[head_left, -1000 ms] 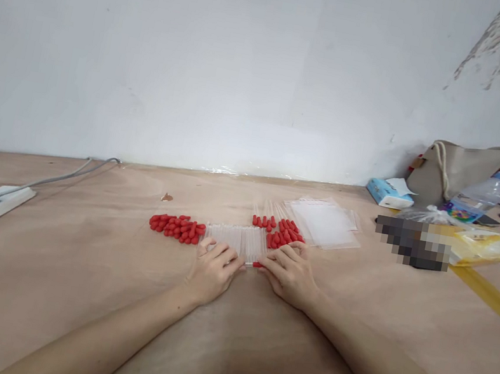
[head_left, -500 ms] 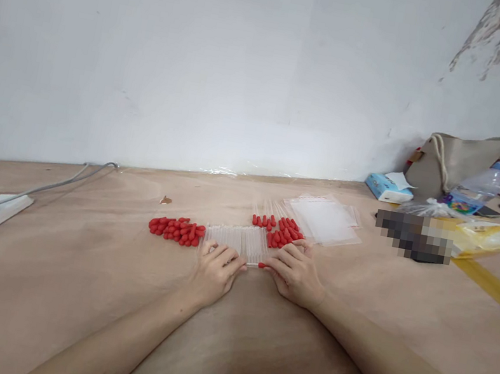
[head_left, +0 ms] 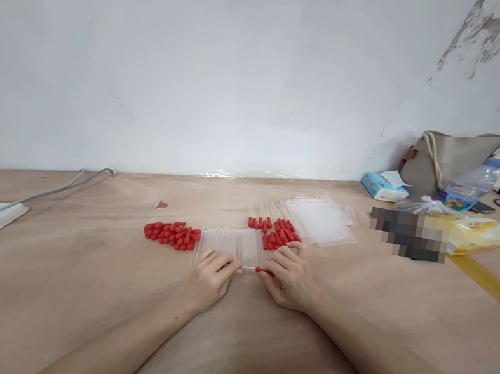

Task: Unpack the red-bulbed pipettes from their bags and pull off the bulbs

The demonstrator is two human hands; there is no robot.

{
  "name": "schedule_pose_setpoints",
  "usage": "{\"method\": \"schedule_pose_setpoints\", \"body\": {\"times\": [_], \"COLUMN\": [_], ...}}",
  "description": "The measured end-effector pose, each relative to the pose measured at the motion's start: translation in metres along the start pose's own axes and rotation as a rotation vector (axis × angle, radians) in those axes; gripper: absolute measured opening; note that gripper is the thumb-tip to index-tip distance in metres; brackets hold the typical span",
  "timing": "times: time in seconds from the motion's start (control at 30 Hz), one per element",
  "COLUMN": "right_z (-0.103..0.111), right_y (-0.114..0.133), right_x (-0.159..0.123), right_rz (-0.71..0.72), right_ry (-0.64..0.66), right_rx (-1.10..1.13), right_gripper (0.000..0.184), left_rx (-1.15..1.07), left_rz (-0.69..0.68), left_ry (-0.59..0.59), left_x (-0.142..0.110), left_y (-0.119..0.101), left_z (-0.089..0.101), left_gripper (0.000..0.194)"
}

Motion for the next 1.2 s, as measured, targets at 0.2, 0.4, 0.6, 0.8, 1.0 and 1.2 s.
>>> {"method": "schedule_pose_setpoints", "body": {"times": [0.2, 0.4, 0.6, 0.8, 1.0, 1.2], "right_z": [0.005, 0.003, 0.002, 0.003, 0.006, 0.003], "right_y": [-0.02, -0.041, -0.068, -0.076, -0.078, -0.081], "right_x": [-0.01, -0.012, -0.014, -0.014, -0.016, -0.018], "right_rz": [-0.204, -0.334, -0.601, -0.696, -0.733, -0.76], "right_ry": [-0.102, -0.326, -0.43, -0.318, -0.232, -0.228], "right_rx": [0.02, 0.168, 0.149, 0.061, 0.011, -0.029], "right_gripper": [0.011, 0.022, 0.024, 0.018, 0.021, 0.021], "left_rx": [-0.06, -0.024, -0.105, -0.116, -0.137, -0.048], "left_rz": [0.173, 0.262, 0.245, 0.125, 0.088, 0.065], "left_ry": [-0.09, -0.112, -0.153, -0.125, 0.007, 0.007], "left_x": [-0.007, -0.002, 0.011, 0.016, 0.014, 0.018], "left_y": [0.023, 0.035, 0.033, 0.023, 0.014, 0.011], "left_z": [0.002, 0.003, 0.001, -0.016, -0.022, -0.017], "left_gripper": [0.023, 0.042, 0.019, 0.017, 0.025, 0.029]}}
Point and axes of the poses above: each hand's wrist, its own x-axis towards the middle knuckle, its own z-axis out of the back of the hand, y = z × x, the point moved 3 cm from there along x, towards the middle knuckle, and after that the axes turned 6 degrees about z, right-handed, at the moved point
